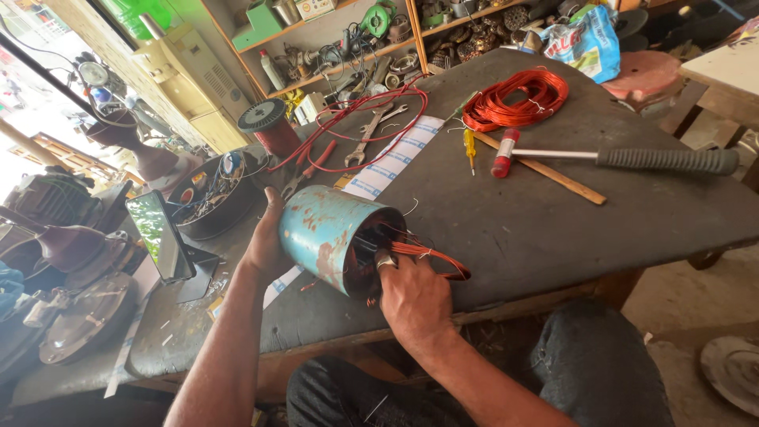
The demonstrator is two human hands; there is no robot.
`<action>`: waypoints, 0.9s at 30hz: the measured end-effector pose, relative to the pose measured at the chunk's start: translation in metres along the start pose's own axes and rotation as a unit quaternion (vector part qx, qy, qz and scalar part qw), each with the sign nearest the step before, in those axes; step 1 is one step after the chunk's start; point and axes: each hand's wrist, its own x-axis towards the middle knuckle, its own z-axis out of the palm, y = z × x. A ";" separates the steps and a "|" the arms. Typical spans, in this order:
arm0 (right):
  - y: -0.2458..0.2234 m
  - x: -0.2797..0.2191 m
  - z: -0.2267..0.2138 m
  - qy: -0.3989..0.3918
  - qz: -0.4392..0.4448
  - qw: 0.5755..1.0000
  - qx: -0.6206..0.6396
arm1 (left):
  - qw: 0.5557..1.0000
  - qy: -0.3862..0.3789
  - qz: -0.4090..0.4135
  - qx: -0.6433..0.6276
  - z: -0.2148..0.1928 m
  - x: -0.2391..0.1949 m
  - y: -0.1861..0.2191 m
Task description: The person winds copper wire into the slots of a motor stator, using a rubber mallet to tap the wire into place. They then cut a strip of insulating tape and insert it into the stator to separate the windings.
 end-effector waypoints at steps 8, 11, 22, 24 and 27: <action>0.004 -0.002 0.003 0.025 -0.020 0.999 0.026 | 0.998 -0.050 0.008 -0.034 0.002 -0.005 -0.003; 0.007 0.000 0.003 0.003 -0.021 0.999 0.035 | 0.996 -0.065 0.016 -0.052 0.002 -0.010 -0.004; 0.017 0.004 -0.006 0.037 -0.072 0.995 0.062 | 0.994 -0.070 -0.019 -0.082 -0.008 -0.016 -0.006; 0.014 0.001 -0.009 0.101 -0.098 0.987 0.079 | 0.994 -0.071 -0.018 -0.077 -0.014 -0.013 -0.007; 0.009 -0.001 -0.011 0.015 -0.027 0.996 0.083 | 0.994 -0.076 -0.018 -0.080 -0.020 -0.009 -0.009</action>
